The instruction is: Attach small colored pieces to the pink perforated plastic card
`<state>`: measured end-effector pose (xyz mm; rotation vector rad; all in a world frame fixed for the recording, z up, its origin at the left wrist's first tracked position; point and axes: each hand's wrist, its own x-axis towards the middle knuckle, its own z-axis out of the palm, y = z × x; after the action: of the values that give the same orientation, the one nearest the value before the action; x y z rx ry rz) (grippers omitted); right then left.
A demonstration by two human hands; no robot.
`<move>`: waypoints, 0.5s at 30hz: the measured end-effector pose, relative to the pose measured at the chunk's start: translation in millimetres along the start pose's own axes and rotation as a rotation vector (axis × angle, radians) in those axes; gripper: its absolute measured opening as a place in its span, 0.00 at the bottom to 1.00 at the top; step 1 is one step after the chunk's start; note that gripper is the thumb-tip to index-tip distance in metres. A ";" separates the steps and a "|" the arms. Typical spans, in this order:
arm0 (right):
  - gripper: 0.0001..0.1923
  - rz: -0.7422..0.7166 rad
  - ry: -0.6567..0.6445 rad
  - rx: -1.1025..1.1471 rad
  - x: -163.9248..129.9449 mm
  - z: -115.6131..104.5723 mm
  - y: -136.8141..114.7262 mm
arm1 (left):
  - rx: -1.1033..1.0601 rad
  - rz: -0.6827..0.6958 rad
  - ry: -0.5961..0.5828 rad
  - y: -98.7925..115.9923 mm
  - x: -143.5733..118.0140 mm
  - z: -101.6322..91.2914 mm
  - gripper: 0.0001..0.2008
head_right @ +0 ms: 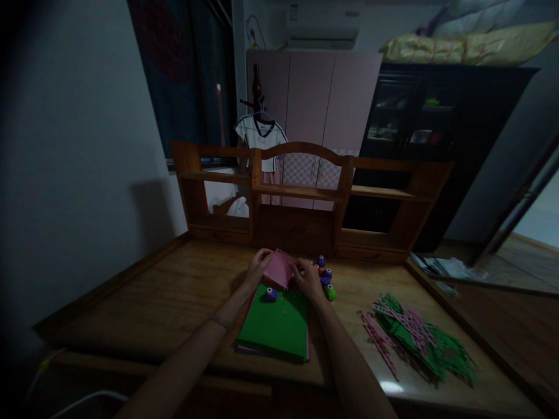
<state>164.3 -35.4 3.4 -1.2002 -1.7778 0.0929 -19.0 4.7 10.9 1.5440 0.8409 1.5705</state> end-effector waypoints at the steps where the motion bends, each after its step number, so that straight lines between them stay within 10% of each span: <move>1: 0.13 0.001 0.002 -0.002 0.0 0.0 0.3 | -0.001 -0.008 -0.004 0.8 -0.2 0.1 0.11; 15: 0.14 0.010 0.024 -0.024 0.3 0.3 3.8 | -0.065 -0.081 -0.031 3.3 -1.7 1.9 0.15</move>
<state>166.7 -33.1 1.4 -1.2224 -1.7564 0.0632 -17.3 1.5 13.0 1.4674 0.8171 1.4974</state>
